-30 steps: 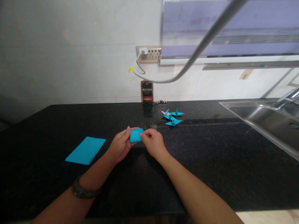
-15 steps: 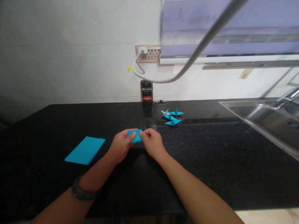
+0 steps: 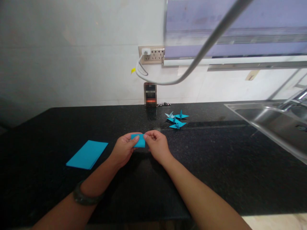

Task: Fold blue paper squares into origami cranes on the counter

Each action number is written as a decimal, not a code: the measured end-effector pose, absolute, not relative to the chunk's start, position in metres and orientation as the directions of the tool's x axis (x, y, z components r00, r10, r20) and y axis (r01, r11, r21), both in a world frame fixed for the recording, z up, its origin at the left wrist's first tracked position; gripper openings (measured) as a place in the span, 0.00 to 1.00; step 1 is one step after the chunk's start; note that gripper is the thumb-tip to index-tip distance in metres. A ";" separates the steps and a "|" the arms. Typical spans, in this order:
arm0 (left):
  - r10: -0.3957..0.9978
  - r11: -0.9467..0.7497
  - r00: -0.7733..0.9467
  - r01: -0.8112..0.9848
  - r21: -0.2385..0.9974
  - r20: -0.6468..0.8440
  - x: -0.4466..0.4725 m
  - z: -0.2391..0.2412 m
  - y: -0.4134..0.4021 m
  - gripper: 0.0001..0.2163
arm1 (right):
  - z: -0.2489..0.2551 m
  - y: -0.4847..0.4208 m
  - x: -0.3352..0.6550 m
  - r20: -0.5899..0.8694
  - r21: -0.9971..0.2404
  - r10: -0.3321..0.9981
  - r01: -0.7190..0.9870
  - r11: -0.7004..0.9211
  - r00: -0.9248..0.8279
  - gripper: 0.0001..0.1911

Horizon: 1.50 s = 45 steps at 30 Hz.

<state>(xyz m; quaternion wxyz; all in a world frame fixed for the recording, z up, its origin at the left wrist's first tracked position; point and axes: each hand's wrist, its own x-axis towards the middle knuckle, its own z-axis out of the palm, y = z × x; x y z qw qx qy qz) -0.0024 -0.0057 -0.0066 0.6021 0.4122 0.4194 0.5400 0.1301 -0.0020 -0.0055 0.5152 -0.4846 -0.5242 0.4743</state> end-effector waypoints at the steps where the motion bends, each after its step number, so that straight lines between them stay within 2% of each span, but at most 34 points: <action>1: 0.996 0.075 0.066 -0.302 0.950 -0.058 -0.003 -0.007 -0.006 0.13 | -0.005 -0.002 0.130 0.079 -0.997 0.997 0.017 0.079 -0.003 0.11; 9: 0.998 0.029 0.067 -0.214 0.976 -0.015 -0.004 -0.008 -0.005 0.13 | -0.002 -0.002 0.132 0.106 -0.992 0.994 0.072 0.105 0.009 0.10; 12: 0.999 0.000 0.035 -0.111 0.994 0.004 -0.003 -0.006 -0.006 0.11 | -0.004 0.000 0.136 0.192 -0.963 0.981 0.192 0.190 -0.007 0.09; 15: 0.999 -0.050 0.023 0.058 0.997 0.049 -0.004 -0.005 -0.005 0.07 | -0.004 0.002 0.141 0.334 -0.858 0.940 0.391 0.333 -0.067 0.07; 17: 0.991 -0.127 0.059 0.183 0.975 0.118 -0.007 -0.005 -0.003 0.04 | -0.003 0.002 0.144 0.409 -0.750 0.897 0.499 0.435 -0.168 0.06; 20: 0.952 -0.300 0.160 0.325 0.897 0.261 -0.012 -0.006 -0.001 0.04 | 0.000 0.002 0.148 0.451 -0.639 0.843 0.553 0.534 -0.293 0.06; 25: 0.895 -0.443 0.285 0.471 0.763 0.344 -0.017 -0.006 -0.001 0.07 | 0.001 0.002 0.148 0.456 -0.621 0.828 0.549 0.559 -0.328 0.07; 28: 0.895 -0.444 0.277 0.493 0.748 0.349 -0.018 -0.004 -0.002 0.07 | 0.000 0.001 0.147 0.459 -0.638 0.832 0.535 0.553 -0.313 0.06; 33: 0.927 -0.374 0.160 0.451 0.810 0.339 -0.018 -0.001 -0.001 0.06 | 0.002 -0.001 0.145 0.444 -0.713 0.864 0.491 0.500 -0.236 0.03; 37: 0.948 -0.315 0.087 0.420 0.851 0.307 -0.018 0.001 0.001 0.06 | 0.004 -0.001 0.146 0.473 -0.700 0.839 0.465 0.542 -0.268 0.06; 45: 0.973 -0.222 0.038 0.397 0.890 0.226 -0.018 0.003 0.001 0.08 | 0.002 -0.001 0.147 0.438 -0.729 0.847 0.431 0.531 -0.302 0.05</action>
